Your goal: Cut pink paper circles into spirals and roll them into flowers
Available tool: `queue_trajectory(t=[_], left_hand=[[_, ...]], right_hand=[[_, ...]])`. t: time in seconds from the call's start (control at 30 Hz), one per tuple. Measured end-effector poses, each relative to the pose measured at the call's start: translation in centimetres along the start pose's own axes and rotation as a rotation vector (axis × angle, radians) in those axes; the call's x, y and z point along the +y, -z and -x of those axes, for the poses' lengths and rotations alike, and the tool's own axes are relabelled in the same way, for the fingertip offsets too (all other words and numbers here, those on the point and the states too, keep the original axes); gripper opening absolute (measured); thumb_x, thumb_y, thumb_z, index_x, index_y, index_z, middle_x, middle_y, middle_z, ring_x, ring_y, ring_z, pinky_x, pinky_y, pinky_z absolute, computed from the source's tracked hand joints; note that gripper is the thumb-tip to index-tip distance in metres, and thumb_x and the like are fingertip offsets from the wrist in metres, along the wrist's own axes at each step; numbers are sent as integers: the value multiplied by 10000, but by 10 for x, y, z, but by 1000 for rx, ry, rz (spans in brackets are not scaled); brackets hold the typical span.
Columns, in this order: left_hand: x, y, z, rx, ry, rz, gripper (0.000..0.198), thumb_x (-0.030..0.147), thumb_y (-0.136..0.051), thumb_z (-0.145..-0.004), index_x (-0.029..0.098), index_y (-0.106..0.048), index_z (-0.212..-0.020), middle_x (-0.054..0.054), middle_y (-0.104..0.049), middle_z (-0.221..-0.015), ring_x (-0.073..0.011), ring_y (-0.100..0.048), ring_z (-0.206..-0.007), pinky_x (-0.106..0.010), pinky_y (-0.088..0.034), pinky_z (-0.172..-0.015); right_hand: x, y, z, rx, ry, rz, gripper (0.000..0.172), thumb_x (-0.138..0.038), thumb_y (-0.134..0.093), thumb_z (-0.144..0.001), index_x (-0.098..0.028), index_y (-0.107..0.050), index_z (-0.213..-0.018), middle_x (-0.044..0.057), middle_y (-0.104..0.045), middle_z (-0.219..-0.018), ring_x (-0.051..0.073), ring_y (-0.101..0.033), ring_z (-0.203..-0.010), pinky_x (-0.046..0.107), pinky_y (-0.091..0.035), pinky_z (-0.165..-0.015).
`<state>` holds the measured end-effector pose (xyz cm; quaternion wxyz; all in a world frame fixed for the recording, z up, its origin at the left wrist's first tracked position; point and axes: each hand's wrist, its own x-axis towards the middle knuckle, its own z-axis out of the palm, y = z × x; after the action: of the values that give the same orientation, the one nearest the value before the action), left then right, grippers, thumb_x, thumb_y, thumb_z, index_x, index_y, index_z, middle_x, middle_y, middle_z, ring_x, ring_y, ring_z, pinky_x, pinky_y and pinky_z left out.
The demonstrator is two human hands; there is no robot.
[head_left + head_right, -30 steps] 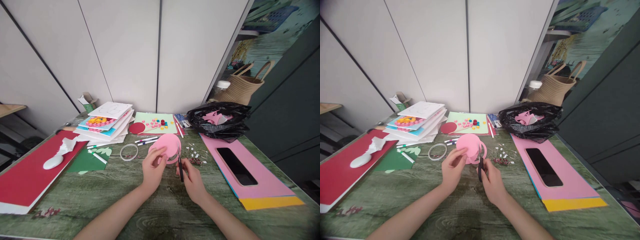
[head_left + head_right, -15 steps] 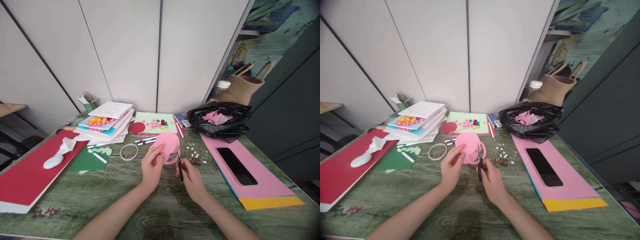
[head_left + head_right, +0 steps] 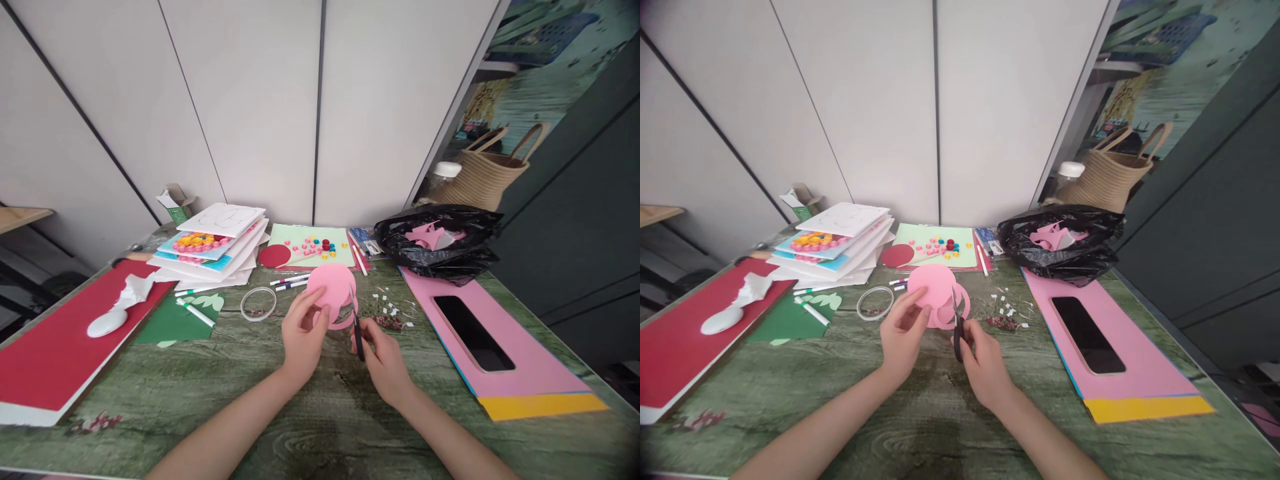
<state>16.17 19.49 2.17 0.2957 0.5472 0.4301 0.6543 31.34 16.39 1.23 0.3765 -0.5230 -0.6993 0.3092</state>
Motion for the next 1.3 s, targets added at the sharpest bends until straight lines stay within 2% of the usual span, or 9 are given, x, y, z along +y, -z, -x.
queue_trajectory(t=[0.27,0.5,0.73,1.3], left_hand=[[3,1,-1,-98,-19,14,245,214,-600,-765,211,-669,-1000,-71,-660,-968,-192,-580,-914,-318,-465,-809],[4,1,-1,-100,-32,27,246,193,-595,-765,213,-671,-998,-71,-665,-949,-180,-570,-884,-302,-466,-771],[6,1,-2,-88,-43,24,172,192,-585,-770,209,-710,-886,-50,-669,-809,-167,-586,-782,-282,-457,-699],[6,0,-1,-45,-16,18,254,219,-591,-774,230,-672,-1015,-68,-659,-1025,-193,-580,-963,-329,-462,-845]], right_hand=[[1,0,2,45,46,9,69,-219,-406,-860,-193,-462,-829,-15,-544,-680,129,-498,-612,230,-369,-591],[1,1,1,49,75,23,53,-212,-398,-858,-199,-444,-835,-12,-546,-689,133,-503,-623,233,-371,-600],[0,1,2,38,58,40,79,-226,-377,-868,-200,-438,-824,-16,-530,-678,131,-484,-611,233,-357,-590],[3,1,1,18,44,36,101,-225,-368,-878,-205,-439,-810,-14,-537,-676,135,-499,-617,236,-360,-592]])
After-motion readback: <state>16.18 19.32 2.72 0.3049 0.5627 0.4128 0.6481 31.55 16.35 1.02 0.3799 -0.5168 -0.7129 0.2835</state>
